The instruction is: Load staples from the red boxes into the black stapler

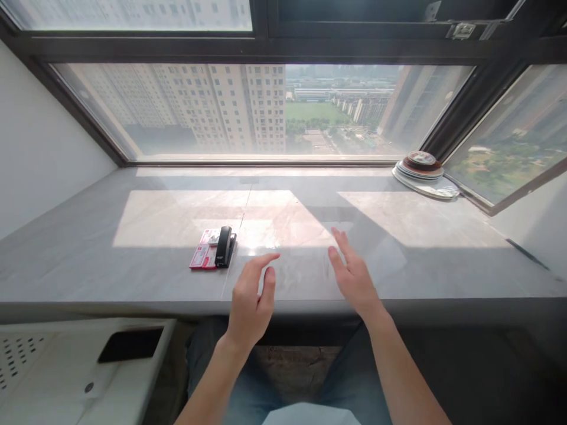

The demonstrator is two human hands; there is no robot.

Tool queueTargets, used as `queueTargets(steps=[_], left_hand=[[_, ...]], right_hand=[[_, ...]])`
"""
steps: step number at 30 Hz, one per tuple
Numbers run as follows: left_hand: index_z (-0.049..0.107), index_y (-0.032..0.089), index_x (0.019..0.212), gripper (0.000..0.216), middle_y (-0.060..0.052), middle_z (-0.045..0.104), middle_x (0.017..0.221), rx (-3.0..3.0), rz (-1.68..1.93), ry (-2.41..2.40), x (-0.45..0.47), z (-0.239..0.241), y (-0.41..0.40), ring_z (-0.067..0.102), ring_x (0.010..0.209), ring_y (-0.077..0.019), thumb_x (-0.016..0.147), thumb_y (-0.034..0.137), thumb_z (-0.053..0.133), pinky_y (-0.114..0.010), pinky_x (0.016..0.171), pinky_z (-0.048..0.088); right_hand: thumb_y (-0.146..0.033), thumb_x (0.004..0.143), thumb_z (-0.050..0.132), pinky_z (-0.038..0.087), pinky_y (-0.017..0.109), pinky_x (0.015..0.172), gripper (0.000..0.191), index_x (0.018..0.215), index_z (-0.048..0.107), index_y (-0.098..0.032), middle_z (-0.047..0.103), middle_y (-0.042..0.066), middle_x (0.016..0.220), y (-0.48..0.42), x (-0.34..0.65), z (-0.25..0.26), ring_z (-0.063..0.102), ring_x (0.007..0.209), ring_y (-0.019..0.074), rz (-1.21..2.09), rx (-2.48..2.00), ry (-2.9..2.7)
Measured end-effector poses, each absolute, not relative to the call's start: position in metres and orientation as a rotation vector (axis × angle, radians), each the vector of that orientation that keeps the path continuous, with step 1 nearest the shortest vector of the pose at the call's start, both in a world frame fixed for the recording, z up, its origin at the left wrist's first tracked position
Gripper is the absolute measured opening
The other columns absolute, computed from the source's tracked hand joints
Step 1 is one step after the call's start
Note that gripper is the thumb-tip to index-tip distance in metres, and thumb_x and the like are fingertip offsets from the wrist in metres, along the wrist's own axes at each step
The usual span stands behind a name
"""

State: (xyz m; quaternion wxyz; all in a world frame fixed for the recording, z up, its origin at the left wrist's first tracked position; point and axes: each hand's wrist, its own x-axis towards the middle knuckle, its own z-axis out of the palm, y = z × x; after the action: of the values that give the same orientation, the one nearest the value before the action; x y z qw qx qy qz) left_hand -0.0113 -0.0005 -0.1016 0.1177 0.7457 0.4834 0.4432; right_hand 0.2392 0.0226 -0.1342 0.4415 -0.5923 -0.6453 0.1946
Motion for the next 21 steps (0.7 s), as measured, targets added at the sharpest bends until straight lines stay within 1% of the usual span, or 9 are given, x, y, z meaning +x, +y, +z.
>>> queueTargets(steps=[2, 4, 8, 11, 14, 16, 18, 19, 21], left_hand=[[0.057, 0.026, 0.141, 0.037, -0.008, 0.061, 0.143, 2.273, 1.136, 1.478, -0.014, -0.120, 0.016, 0.054, 0.135, -0.0248, 0.107, 0.030, 0.042, -0.046, 0.116, 0.044], [0.049, 0.024, 0.150, 0.045, -0.009, 0.051, 0.154, 2.375, 0.926, 1.582, -0.017, -0.141, 0.031, 0.042, 0.147, -0.0274, 0.107, 0.033, 0.042, -0.050, 0.121, 0.037], [0.038, 0.025, 0.159, 0.056, -0.008, 0.031, 0.167, 2.498, 0.682, 1.767, -0.017, -0.165, 0.041, 0.022, 0.157, -0.0310, 0.105, 0.041, 0.044, -0.056, 0.126, 0.024], [0.035, 0.025, 0.160, 0.058, -0.007, 0.027, 0.169, 2.528, 0.630, 1.809, -0.014, -0.165, 0.038, 0.020, 0.158, -0.0310, 0.105, 0.042, 0.042, -0.056, 0.127, 0.021], [0.034, 0.025, 0.160, 0.059, -0.008, 0.028, 0.168, 2.542, 0.630, 1.801, -0.015, -0.163, 0.037, 0.020, 0.157, -0.0321, 0.105, 0.041, 0.043, -0.058, 0.126, 0.022], [0.032, 0.024, 0.161, 0.061, -0.009, 0.031, 0.167, 2.566, 0.643, 1.759, -0.018, -0.166, 0.038, 0.021, 0.157, -0.0328, 0.103, 0.035, 0.046, -0.058, 0.125, 0.024], [0.030, 0.023, 0.162, 0.065, -0.010, 0.036, 0.165, 2.593, 0.666, 1.709, -0.022, -0.173, 0.040, 0.024, 0.156, -0.0332, 0.099, 0.026, 0.048, -0.057, 0.125, 0.025], [0.030, 0.023, 0.162, 0.066, -0.009, 0.038, 0.164, 2.602, 0.683, 1.695, -0.024, -0.177, 0.040, 0.026, 0.155, -0.0333, 0.098, 0.022, 0.048, -0.056, 0.125, 0.026], [0.030, 0.025, 0.161, 0.067, -0.008, 0.040, 0.163, 2.606, 0.720, 1.680, -0.028, -0.184, 0.041, 0.029, 0.154, -0.0327, 0.097, 0.016, 0.045, -0.056, 0.124, 0.028]], right_hand=[[-0.043, 0.108, 0.040, 0.021, 0.056, 0.125, 0.056, 0.162, 0.033, -0.030, 0.033, 0.006, 0.166, 0.029, 0.229, -0.147, 0.019, 0.157, 0.0287, 0.420, -1.574, -1.733], [-0.043, 0.107, 0.040, 0.013, 0.056, 0.127, 0.058, 0.162, 0.035, -0.026, 0.028, 0.005, 0.168, 0.033, 0.221, -0.162, 0.013, 0.158, 0.0289, 0.317, -1.701, -1.887], [-0.041, 0.105, 0.043, 0.009, 0.057, 0.126, 0.057, 0.161, 0.038, -0.030, 0.023, 0.005, 0.170, 0.034, 0.216, -0.179, 0.012, 0.158, 0.0301, 0.162, -1.785, -2.002], [-0.041, 0.103, 0.046, 0.009, 0.063, 0.123, 0.056, 0.158, 0.042, -0.028, 0.028, 0.009, 0.167, 0.038, 0.212, -0.174, 0.016, 0.156, 0.0345, 0.203, -1.829, -1.950], [-0.042, 0.100, 0.052, 0.021, 0.062, 0.120, 0.058, 0.153, 0.048, -0.021, 0.046, 0.019, 0.153, 0.050, 0.183, -0.156, 0.033, 0.147, 0.0384, 0.380, -1.794, -1.841], [-0.043, 0.100, 0.052, 0.036, 0.050, 0.115, 0.061, 0.156, 0.043, -0.020, 0.054, 0.017, 0.141, 0.064, 0.147, -0.142, 0.047, 0.135, 0.0328, 0.558, -1.572, -1.853], [-0.048, 0.098, 0.054, 0.042, 0.045, 0.110, 0.069, 0.160, 0.033, -0.024, 0.051, 0.014, 0.142, 0.080, 0.100, -0.129, 0.047, 0.133, 0.0304, 0.675, -1.358, -1.891], [-0.053, 0.097, 0.056, 0.044, 0.045, 0.108, 0.075, 0.161, 0.029, -0.025, 0.048, 0.014, 0.144, 0.090, 0.076, -0.124, 0.045, 0.134, 0.0315, 0.723, -1.315, -1.907], [-0.061, 0.091, 0.062, 0.045, 0.050, 0.103, 0.086, 0.160, 0.028, -0.024, 0.043, 0.015, 0.147, 0.109, 0.032, -0.119, 0.043, 0.134, 0.0358, 0.758, -1.353, -1.910]])
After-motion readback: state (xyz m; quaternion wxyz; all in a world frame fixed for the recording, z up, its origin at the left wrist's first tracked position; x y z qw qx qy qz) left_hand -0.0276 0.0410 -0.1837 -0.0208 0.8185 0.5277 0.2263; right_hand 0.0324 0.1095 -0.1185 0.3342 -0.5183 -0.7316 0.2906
